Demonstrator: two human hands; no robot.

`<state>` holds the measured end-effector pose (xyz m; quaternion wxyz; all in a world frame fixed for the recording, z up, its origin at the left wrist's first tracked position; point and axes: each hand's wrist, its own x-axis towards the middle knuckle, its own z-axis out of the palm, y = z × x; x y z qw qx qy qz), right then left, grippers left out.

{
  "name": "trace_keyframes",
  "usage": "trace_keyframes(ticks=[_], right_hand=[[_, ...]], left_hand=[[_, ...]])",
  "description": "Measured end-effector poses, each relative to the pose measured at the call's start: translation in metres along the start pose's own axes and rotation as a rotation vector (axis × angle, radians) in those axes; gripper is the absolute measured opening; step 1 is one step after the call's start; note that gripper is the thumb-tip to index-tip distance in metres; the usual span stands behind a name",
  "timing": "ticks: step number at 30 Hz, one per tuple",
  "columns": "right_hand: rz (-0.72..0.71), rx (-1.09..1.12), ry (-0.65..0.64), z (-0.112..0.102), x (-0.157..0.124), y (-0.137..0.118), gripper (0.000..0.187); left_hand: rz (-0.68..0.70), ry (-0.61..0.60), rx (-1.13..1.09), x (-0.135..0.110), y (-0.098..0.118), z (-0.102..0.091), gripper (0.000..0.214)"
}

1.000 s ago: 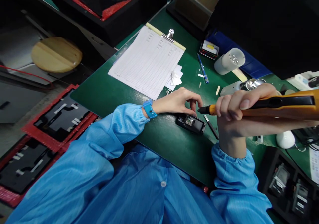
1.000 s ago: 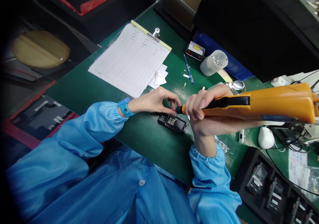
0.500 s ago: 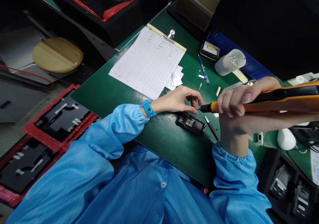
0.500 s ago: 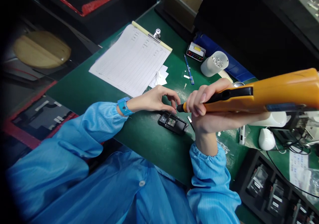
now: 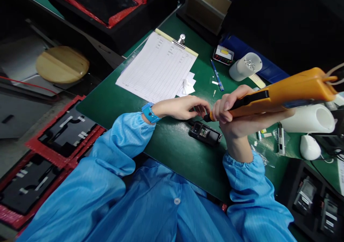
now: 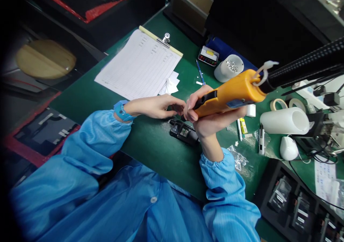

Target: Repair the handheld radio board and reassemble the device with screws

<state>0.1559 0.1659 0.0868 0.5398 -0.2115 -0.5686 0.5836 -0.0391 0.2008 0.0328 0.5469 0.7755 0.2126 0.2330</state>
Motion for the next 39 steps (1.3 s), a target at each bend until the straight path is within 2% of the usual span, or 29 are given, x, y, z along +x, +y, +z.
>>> trace_keyframes(ticks=[4,8,13,17,23,30,36,39], right_hand=[[0.014,0.015,-0.043,0.001,-0.001,0.006,0.077],[0.099,-0.012,-0.002,0.003,-0.002,0.007,0.078],[0.053,-0.017,-0.120,-0.005,0.002,0.013,0.083],[0.074,-0.028,-0.123,-0.005,0.002,0.014,0.083],[0.040,0.001,-0.090,0.002,-0.001,0.016,0.073],[0.083,0.015,-0.179,-0.008,-0.004,0.022,0.082],[0.098,-0.012,-0.223,-0.011,-0.007,0.025,0.089],[0.111,-0.025,-0.183,-0.006,-0.008,0.025,0.088]], left_hand=[[-0.046,-0.052,0.056,-0.003,-0.003,-0.001,0.058],[-0.074,-0.086,0.100,-0.004,-0.005,0.002,0.054],[-0.072,-0.104,0.088,-0.004,-0.006,0.008,0.059],[-0.060,-0.108,0.049,-0.002,-0.006,0.013,0.064],[-0.121,-0.158,0.080,0.000,-0.002,0.013,0.047],[-0.094,-0.172,0.056,0.002,-0.002,0.014,0.025],[-0.104,-0.135,0.136,0.002,-0.007,0.018,0.039],[-0.128,-0.145,0.176,0.002,-0.010,0.019,0.036]])
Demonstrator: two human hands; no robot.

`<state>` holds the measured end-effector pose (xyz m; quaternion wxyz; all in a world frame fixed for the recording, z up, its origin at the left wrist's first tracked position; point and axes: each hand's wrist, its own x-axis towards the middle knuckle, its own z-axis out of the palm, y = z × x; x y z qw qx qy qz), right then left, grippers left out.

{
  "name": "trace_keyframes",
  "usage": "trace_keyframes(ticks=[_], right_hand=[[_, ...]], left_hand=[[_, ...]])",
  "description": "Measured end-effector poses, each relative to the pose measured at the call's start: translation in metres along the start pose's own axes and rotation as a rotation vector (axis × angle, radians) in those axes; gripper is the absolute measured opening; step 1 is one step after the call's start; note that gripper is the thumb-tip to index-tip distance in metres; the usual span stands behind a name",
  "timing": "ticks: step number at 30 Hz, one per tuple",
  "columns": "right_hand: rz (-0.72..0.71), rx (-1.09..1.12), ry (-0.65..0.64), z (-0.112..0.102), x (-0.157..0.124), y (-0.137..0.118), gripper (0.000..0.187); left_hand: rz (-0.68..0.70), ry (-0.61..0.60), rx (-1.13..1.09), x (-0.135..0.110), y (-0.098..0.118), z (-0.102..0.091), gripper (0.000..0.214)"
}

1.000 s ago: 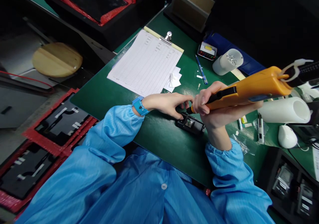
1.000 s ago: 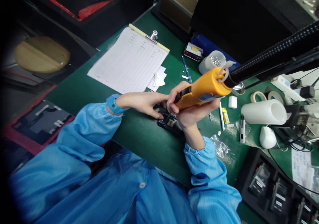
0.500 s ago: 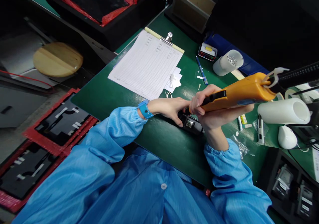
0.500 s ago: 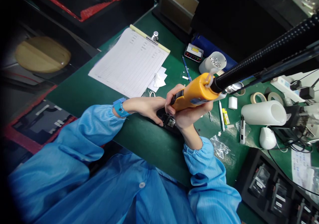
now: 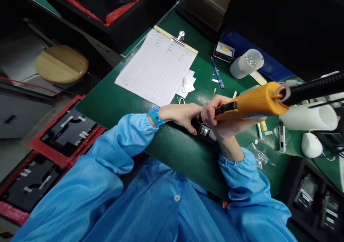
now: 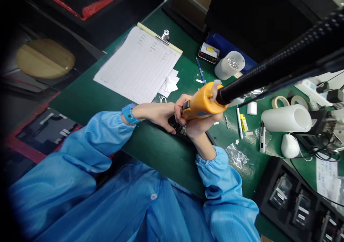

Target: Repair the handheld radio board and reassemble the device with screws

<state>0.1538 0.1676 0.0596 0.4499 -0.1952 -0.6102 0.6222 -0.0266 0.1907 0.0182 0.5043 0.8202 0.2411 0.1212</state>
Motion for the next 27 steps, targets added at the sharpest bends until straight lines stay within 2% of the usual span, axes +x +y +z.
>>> trace_keyframes(ticks=[4,7,13,16,19,24,27], right_hand=[[-0.039,0.024,0.053,0.007,0.000,-0.004,0.084],[-0.073,0.008,0.125,0.009,0.001,-0.013,0.085],[-0.173,-0.109,0.460,0.005,0.011,-0.038,0.090],[-0.210,-0.162,0.653,-0.006,0.019,-0.038,0.092],[-0.190,-0.242,0.729,-0.024,0.023,-0.028,0.095],[-0.141,-0.397,0.670,-0.053,0.017,-0.003,0.086],[-0.118,-0.570,0.703,-0.064,0.006,0.003,0.080]], left_hand=[[0.036,-0.004,-0.048,0.000,-0.001,0.000,0.037],[0.072,-0.007,-0.096,-0.001,-0.001,-0.001,0.050],[-0.011,-0.024,0.040,-0.002,0.002,0.001,0.092],[-0.025,-0.027,0.146,-0.002,0.004,0.007,0.102],[0.020,-0.022,0.239,-0.003,0.007,0.013,0.098],[0.028,-0.038,0.332,-0.004,0.012,0.017,0.080],[0.037,0.000,0.292,-0.003,0.013,0.015,0.076]])
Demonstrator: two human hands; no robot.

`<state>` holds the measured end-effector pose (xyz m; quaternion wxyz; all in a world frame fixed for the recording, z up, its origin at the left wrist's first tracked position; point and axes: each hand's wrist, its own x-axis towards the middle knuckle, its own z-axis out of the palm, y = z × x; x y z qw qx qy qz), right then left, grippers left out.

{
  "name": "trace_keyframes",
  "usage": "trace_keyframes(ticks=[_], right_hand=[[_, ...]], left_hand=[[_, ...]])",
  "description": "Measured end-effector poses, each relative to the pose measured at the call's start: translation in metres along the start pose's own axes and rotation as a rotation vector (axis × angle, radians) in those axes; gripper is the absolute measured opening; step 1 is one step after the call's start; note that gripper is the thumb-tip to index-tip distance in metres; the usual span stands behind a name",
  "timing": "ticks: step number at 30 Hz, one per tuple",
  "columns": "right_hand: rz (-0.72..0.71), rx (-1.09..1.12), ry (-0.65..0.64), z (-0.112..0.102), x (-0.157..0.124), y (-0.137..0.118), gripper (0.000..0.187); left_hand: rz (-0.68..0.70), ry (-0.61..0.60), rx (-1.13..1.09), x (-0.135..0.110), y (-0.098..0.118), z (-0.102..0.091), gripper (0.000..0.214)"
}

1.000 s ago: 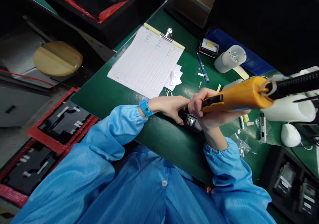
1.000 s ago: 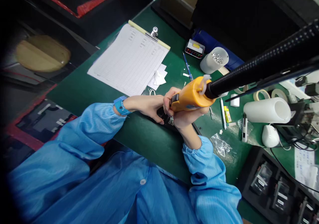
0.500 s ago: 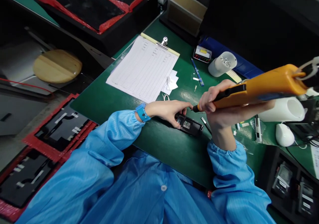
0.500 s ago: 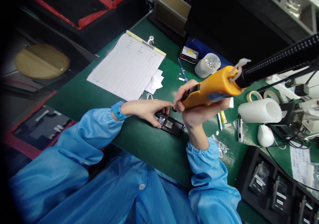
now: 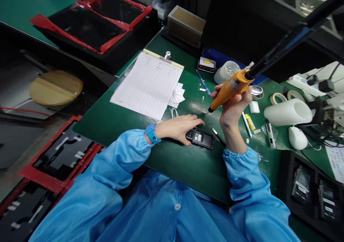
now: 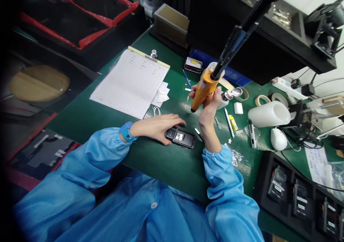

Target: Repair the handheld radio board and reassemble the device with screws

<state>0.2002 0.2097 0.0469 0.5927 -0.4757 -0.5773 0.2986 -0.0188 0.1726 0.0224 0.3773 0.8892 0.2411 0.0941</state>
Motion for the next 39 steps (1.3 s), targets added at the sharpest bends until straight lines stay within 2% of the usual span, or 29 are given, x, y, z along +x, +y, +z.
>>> trace_keyframes(ticks=[3,5,7,10,13,16,22,26,29,35,39], right_hand=[[-0.085,-0.157,0.113,-0.019,-0.015,-0.004,0.052],[-0.143,-0.228,0.141,-0.035,-0.034,-0.014,0.039],[-0.198,-0.302,0.076,-0.049,-0.059,-0.025,0.037],[-0.241,-0.412,-0.121,-0.063,-0.096,-0.034,0.038],[-0.258,-0.484,-0.247,-0.068,-0.124,-0.028,0.039],[-0.238,-0.525,-0.312,-0.069,-0.139,-0.020,0.025],[-0.213,-0.609,-0.358,-0.071,-0.149,-0.018,0.025],[-0.231,-0.637,-0.352,-0.072,-0.152,-0.017,0.027],[-0.236,-0.661,-0.335,-0.073,-0.153,-0.016,0.030],[-0.254,-0.703,-0.318,-0.071,-0.154,-0.017,0.035],[-0.260,-0.707,-0.303,-0.072,-0.153,-0.016,0.030]], left_hand=[[-0.036,0.053,-0.127,0.003,-0.002,-0.001,0.077],[-0.086,0.099,-0.269,0.005,-0.003,-0.001,0.078],[-0.171,0.156,-0.464,0.007,-0.002,-0.001,0.075],[-0.280,0.210,-0.688,0.009,0.000,-0.002,0.065],[-0.314,0.183,-0.748,0.010,0.004,-0.004,0.062],[-0.339,0.150,-0.787,0.010,0.007,-0.006,0.062],[-0.341,0.167,-0.830,0.010,0.010,-0.003,0.064],[-0.378,0.313,-0.893,0.010,0.010,0.004,0.066],[-0.382,0.352,-0.905,0.010,0.012,0.008,0.070],[-0.395,0.391,-0.903,0.010,0.013,0.009,0.076],[-0.367,0.343,-0.906,0.009,0.013,0.007,0.082]])
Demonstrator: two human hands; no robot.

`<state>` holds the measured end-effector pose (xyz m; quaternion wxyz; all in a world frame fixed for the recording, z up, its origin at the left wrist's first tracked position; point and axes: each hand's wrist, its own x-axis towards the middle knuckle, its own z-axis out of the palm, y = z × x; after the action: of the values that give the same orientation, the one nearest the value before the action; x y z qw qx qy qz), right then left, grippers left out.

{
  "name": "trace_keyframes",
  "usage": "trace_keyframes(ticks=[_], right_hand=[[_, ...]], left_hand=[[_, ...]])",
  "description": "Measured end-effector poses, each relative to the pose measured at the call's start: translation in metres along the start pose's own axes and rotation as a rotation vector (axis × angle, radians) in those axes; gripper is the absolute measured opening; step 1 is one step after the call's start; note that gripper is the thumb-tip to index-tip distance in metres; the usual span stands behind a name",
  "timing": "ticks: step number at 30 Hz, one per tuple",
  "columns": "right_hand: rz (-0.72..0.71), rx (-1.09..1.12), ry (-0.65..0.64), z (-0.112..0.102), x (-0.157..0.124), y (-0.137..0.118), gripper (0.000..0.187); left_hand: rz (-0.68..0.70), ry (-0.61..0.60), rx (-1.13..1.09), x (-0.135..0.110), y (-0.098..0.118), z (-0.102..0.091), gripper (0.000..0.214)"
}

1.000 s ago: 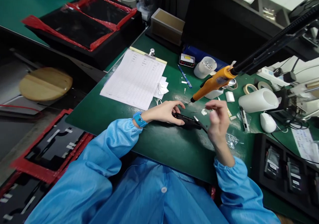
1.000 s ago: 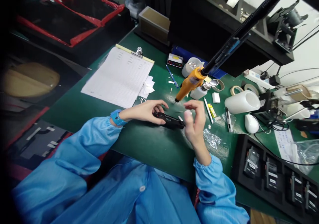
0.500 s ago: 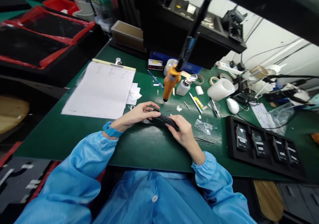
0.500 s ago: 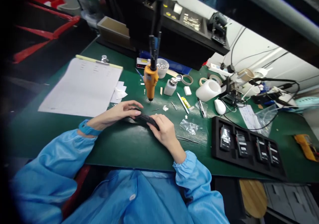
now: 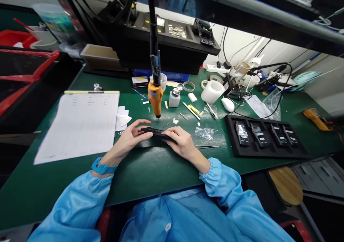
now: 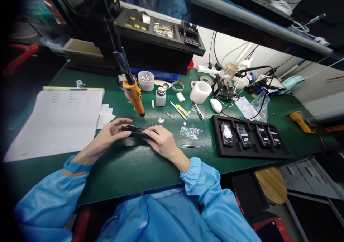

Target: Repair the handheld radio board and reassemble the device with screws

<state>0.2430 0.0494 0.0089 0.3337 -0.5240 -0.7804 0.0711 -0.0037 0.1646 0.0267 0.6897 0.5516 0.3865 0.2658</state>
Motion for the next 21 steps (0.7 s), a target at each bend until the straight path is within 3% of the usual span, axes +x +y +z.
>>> trace_keyframes(ticks=[14,21], right_hand=[[0.062,0.266,0.077,-0.0007,0.0028,-0.0057,0.026],[0.270,0.454,0.108,0.0056,0.0042,-0.0053,0.038]], left_hand=[[-0.010,0.010,0.030,0.0002,0.0069,0.0042,0.068],[0.004,0.029,-0.021,0.0011,0.0005,0.0051,0.071]])
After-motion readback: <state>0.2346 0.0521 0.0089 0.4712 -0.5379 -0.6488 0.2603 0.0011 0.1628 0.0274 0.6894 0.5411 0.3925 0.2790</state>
